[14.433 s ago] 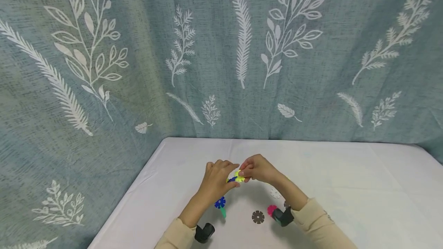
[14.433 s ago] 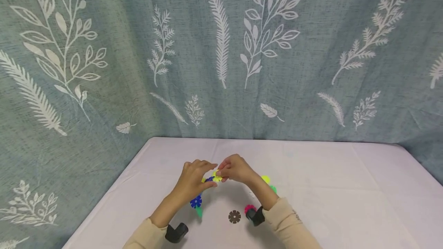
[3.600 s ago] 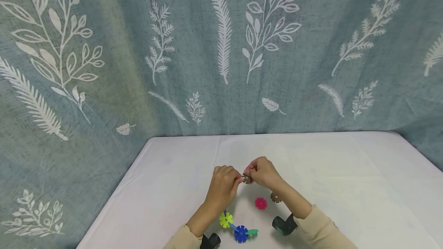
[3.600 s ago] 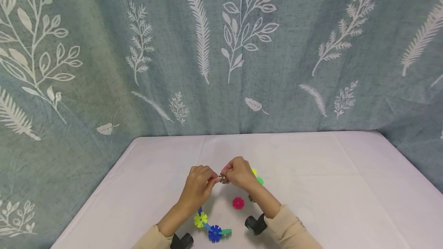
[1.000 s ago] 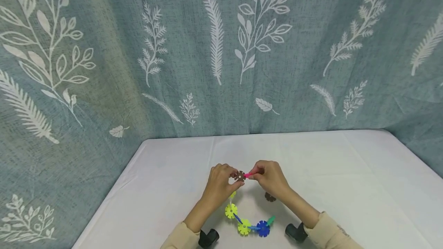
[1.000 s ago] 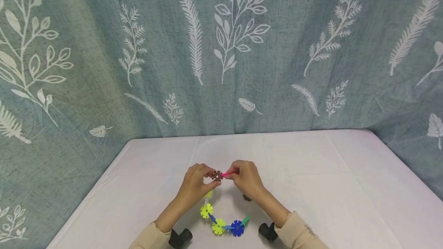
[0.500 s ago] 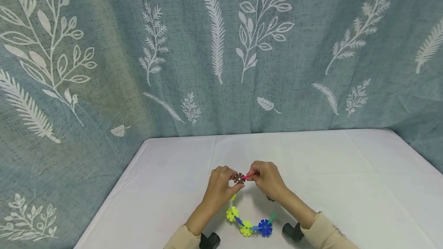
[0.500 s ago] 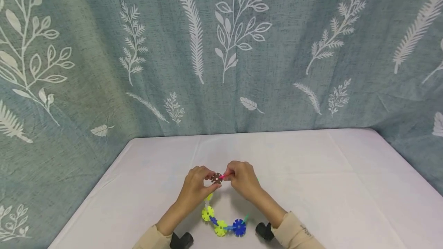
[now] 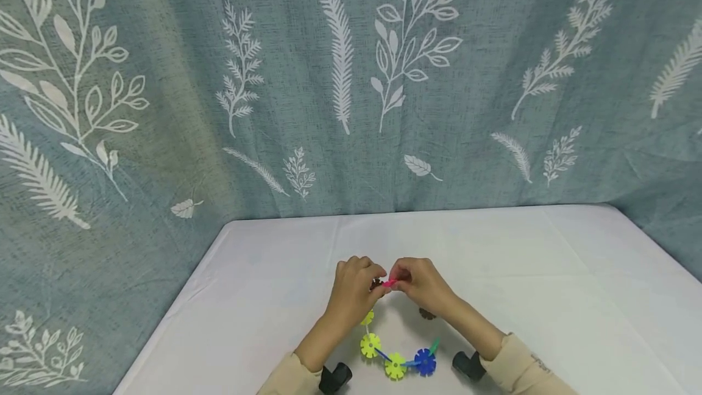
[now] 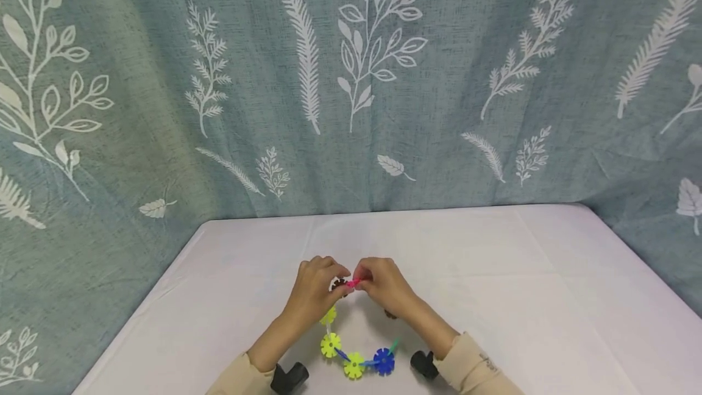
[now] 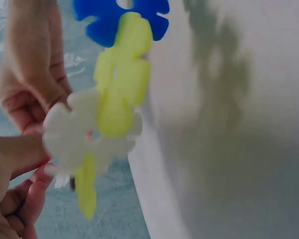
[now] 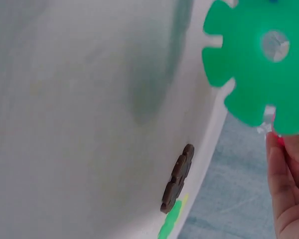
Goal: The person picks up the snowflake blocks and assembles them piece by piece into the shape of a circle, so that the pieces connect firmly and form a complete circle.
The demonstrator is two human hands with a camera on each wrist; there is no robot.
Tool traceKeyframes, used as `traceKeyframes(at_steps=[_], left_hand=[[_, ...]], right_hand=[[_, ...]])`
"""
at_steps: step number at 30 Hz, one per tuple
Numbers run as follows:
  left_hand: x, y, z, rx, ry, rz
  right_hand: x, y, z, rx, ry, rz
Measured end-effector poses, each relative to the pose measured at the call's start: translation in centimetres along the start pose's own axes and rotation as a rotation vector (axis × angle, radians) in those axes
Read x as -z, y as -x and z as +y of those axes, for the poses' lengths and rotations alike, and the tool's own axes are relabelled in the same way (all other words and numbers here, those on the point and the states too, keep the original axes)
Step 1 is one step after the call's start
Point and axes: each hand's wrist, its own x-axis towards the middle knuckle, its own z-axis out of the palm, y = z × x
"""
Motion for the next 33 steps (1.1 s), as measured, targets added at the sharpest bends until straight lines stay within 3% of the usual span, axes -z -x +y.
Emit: traceKeyframes(at_steps=[5,9,13,18,26,29,33], left_hand=[[-0.5,-0.1,0.1,-0.018,0.021,-0.040],[-0.6,0.0,-0.1,0.004,0.029,-0.047],[-0.8,0.1,-0.3,0.012,0.047,-0.053],[-1.1,0.1,-0.4,0.018,0.075,-0.055],[-1.1,0.3,-0.4,0.004,0.098,-0.046],[-1.1,0.4,-0.5,-0.001,0.104,-0.041],[-1.0,0.4,-0.6,-0.003,0.109,-0.035]], right_hand=[[0.9,0.1,0.1,-0.005,-0.035,-0.051],[3.0,1.0,0.8,-0.049,0.065,-0.111],[4.9,2.3,1.7,-0.136,0.161,-0.239],[5.4,3.4,2.7,-0.198,0.103,-0.372],[4.9,3.4,3.3,-0.214,0.060,-0.378],[4.9,3.3,3.3,-0.231,0.038,-0.343],[4.9,2.5,2.7,-0.315,-0.094,-0.271]])
